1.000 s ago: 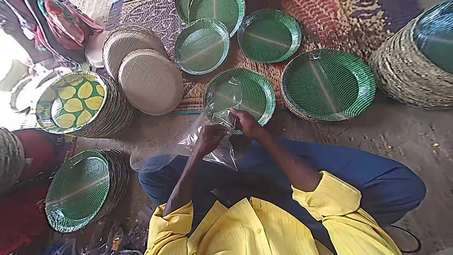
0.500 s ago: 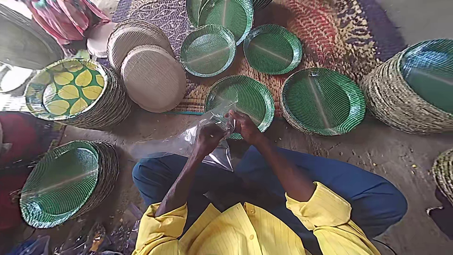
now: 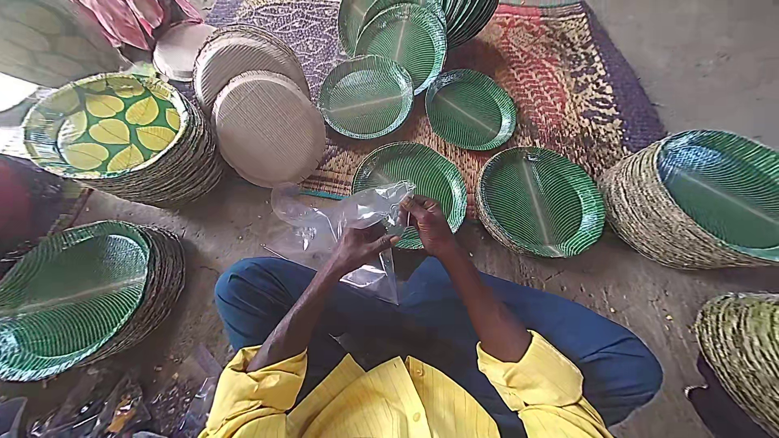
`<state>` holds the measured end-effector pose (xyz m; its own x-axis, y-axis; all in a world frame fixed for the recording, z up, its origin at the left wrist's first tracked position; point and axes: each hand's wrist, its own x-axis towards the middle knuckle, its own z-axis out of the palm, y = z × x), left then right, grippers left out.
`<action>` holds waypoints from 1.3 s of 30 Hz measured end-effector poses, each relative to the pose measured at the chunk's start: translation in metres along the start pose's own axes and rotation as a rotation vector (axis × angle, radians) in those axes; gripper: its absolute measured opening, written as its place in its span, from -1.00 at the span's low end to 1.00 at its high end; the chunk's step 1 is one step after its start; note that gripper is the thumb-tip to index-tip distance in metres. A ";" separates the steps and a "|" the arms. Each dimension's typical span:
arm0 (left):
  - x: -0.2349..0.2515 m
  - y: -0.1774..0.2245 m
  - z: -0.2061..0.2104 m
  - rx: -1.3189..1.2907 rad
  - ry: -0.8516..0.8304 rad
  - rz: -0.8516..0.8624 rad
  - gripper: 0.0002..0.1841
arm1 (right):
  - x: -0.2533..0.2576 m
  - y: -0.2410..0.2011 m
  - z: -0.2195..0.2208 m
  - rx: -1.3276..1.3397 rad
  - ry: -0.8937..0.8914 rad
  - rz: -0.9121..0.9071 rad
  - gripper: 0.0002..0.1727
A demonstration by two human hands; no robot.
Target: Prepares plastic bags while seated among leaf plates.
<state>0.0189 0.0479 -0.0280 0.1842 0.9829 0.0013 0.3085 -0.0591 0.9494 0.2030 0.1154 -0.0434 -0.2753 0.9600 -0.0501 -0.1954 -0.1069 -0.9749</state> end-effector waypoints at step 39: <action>-0.001 -0.007 0.009 0.065 0.018 0.207 -0.76 | -0.011 -0.024 0.008 -0.427 -0.167 -0.184 -0.62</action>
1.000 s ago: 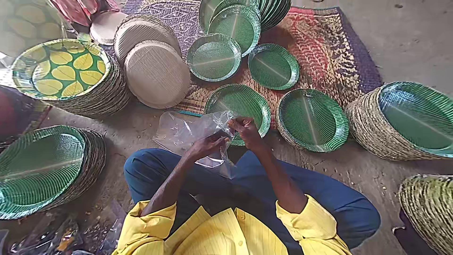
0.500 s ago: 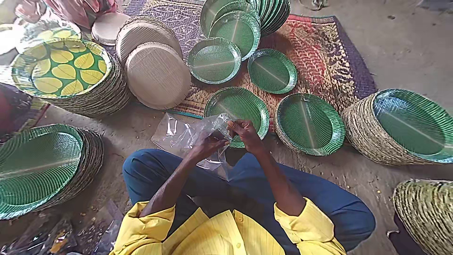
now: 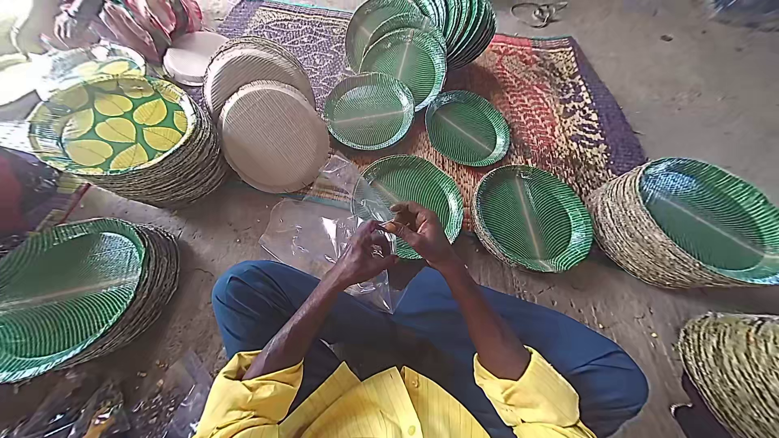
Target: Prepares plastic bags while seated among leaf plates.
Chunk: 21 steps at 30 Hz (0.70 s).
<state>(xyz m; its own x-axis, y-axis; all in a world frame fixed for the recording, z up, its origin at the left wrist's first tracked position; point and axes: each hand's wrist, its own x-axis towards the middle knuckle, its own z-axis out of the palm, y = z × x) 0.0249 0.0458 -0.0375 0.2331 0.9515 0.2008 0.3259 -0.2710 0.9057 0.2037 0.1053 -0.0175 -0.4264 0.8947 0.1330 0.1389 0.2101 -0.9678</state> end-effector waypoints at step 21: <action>-0.014 -0.004 0.065 0.385 -0.127 0.207 -0.87 | 0.010 -0.004 -0.017 -0.659 0.026 0.394 -0.06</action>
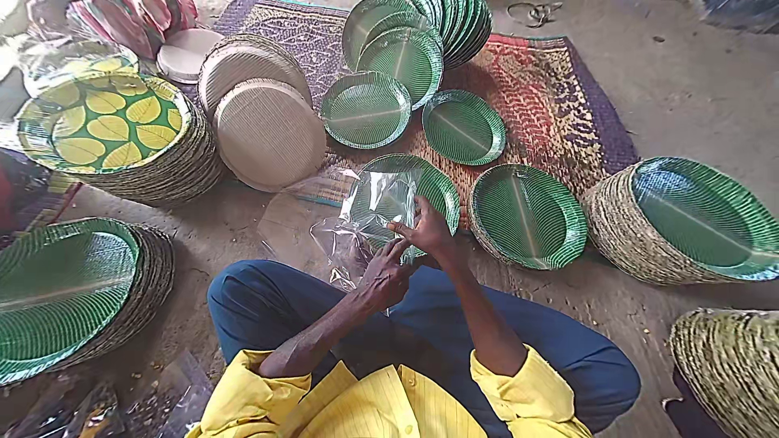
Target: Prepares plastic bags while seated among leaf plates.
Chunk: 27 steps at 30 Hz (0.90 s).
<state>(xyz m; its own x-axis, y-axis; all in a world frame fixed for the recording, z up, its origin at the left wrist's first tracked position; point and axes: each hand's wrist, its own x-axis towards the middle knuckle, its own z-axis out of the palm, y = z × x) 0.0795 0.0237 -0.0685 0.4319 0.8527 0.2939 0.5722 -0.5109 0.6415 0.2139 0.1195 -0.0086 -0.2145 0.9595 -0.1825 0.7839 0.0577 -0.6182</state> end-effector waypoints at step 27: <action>0.001 -0.006 -0.059 0.166 -0.377 -0.478 -0.62 | 0.010 0.047 -0.018 0.864 0.154 0.077 -0.84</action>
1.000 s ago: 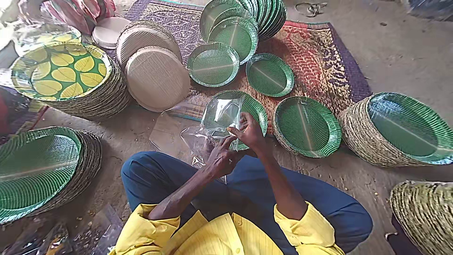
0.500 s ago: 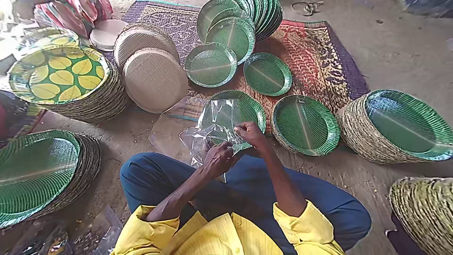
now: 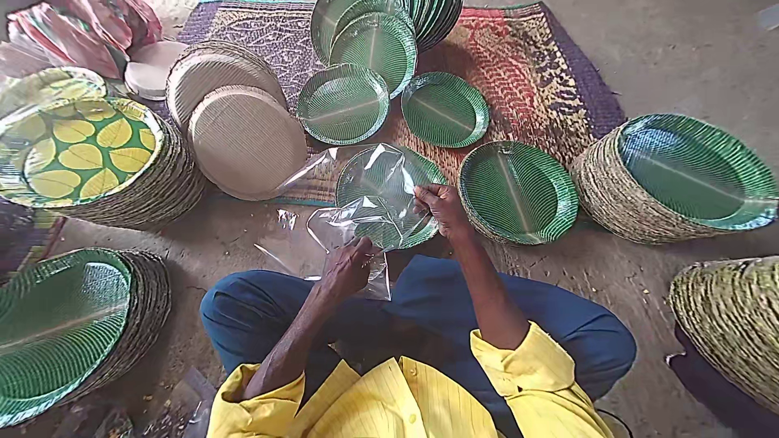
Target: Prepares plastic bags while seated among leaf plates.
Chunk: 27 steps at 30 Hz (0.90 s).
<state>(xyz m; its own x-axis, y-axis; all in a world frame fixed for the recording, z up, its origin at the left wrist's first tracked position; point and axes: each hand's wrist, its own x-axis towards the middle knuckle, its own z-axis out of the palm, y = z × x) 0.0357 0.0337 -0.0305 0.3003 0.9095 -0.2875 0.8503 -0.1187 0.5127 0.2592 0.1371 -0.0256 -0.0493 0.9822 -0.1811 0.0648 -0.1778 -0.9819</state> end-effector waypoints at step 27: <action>-0.029 -0.023 -0.020 -0.094 -0.116 0.120 -0.79 | 0.012 0.013 0.002 0.312 0.002 0.057 -0.84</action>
<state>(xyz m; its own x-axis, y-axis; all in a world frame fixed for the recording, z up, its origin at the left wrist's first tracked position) -0.0012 0.0178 -0.0171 0.4494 0.8384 -0.3084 0.7632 -0.1808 0.6204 0.2574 0.1460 -0.0406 -0.0525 0.9702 -0.2367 -0.2418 -0.2423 -0.9396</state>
